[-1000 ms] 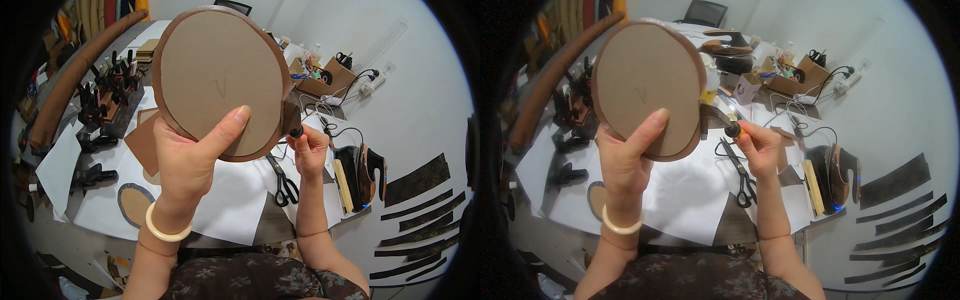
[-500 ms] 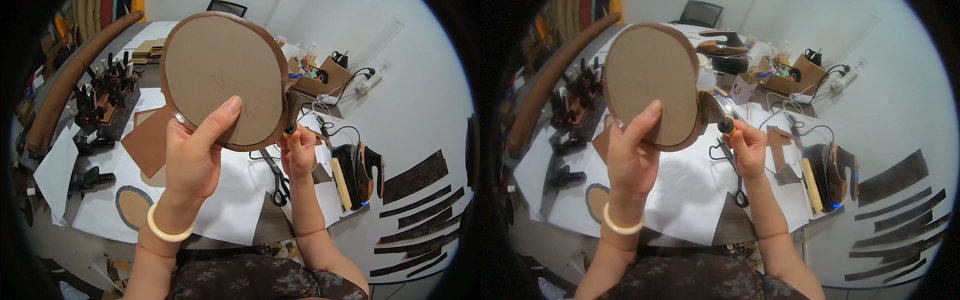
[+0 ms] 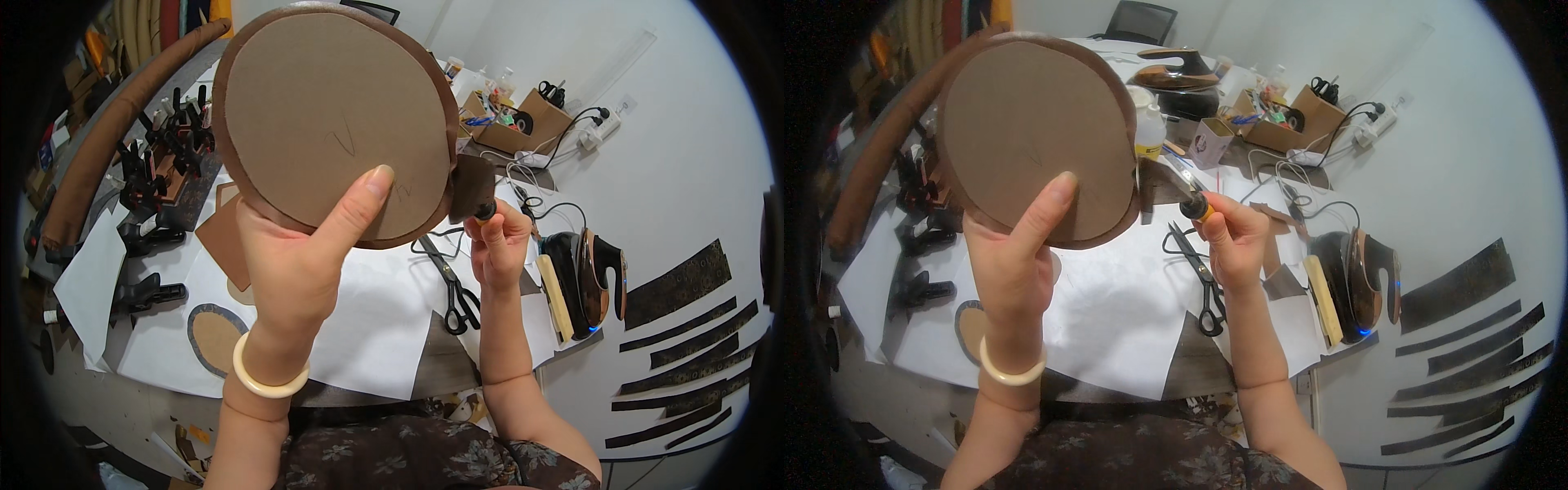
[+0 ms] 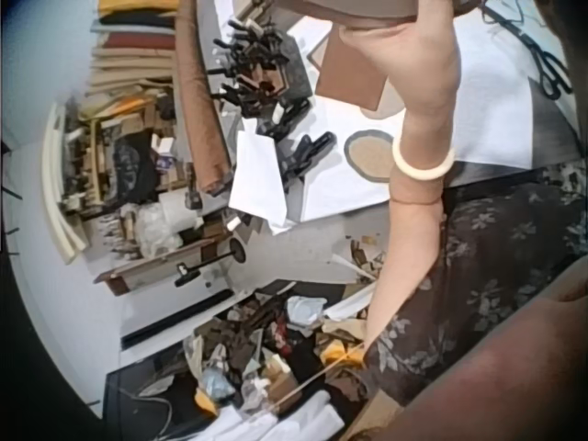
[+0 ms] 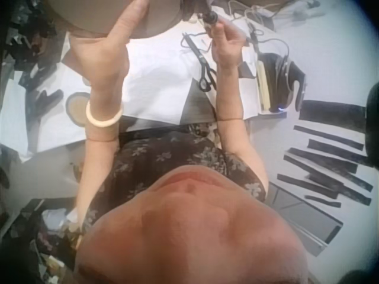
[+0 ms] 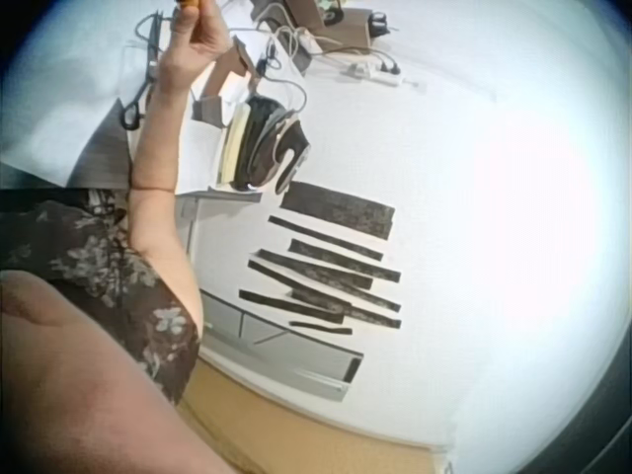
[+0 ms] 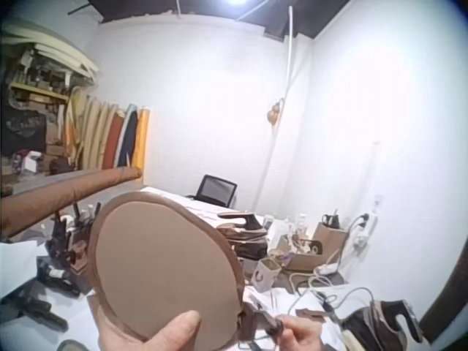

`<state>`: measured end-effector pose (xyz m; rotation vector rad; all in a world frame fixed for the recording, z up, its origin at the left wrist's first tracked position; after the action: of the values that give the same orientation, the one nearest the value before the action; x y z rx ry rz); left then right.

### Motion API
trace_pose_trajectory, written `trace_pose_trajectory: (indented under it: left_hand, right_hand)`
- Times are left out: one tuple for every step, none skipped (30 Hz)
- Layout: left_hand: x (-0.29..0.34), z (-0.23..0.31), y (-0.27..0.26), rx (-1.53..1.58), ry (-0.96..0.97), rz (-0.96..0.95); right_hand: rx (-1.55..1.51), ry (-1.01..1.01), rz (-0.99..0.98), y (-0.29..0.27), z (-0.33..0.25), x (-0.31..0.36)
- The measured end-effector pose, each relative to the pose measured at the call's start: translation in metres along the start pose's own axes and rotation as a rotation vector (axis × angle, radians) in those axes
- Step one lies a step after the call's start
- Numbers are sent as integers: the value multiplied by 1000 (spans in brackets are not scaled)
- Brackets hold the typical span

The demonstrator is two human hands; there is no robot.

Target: The person irons a rectangular piece of brown material, then uses scissors to cut a circular shape from a larger piece of the same material. They subsequently use a yellow rotary cutter to trim the edges of the cut circle, refining its shape.

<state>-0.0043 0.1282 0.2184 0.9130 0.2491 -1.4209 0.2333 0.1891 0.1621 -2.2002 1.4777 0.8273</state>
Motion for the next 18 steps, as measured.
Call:
trace_pose_trajectory:
  left_hand:
    - [-1,-4,0,84,-33,4]
    - [-1,-7,1,168,-66,7]
    - [-1,-8,2,197,-93,-1]
    - [0,-9,4,224,-119,-9]
    - [0,-10,5,252,-145,-16]
    - [0,-10,4,222,-140,-20]
    - [0,-10,3,193,-136,-23]
    - [0,-10,2,163,-132,-26]
    - [0,-7,2,111,-133,-34]
    - [1,-4,2,61,-135,-42]
    - [1,-2,3,11,-136,-50]
    - [1,-3,2,-2,-139,-52]
    - [1,-3,1,-15,-139,-53]
    - [1,-3,1,-28,-141,-55]
    - [0,-5,1,0,-140,-51]
    - [-1,-6,0,24,-139,-46]
    - [-1,-6,0,47,-137,-41]
    - [-1,-8,-1,146,-172,0]
  right_hand:
    - [-79,22,-6,1,3,-1]
    - [-159,45,-12,1,6,-2]
    - [-175,57,-36,1,9,-3]
    - [-192,71,-60,1,13,-3]
    - [-210,85,-85,1,15,-3]
    - [-214,86,-64,2,16,-2]
    - [-184,88,-61,1,15,-2]
    - [-155,90,-57,0,14,-2]
    - [-125,91,-54,-1,11,-2]
    - [-87,85,-51,-2,8,-2]
    - [-48,79,-48,-4,5,-1]
    - [-9,73,-45,-5,3,-1]
    - [4,62,-48,-7,1,0]
    - [16,51,-50,-9,-1,1]
    - [29,40,-52,-10,-2,1]
    - [-23,27,-46,-8,-2,0]
    - [-75,14,-40,-7,-2,-2]
    - [-127,1,-34,-5,-2,-3]
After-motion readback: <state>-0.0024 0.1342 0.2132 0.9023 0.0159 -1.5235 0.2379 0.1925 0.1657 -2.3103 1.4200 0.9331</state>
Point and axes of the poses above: each hand's wrist, its own x-axis away from the middle knuckle, its own y-axis out of the palm, z = x × y, the point moved 7 cm from there along -x, towards the middle knuckle, and after that the axes turned 8 degrees about -z, right-handed, at the moved point
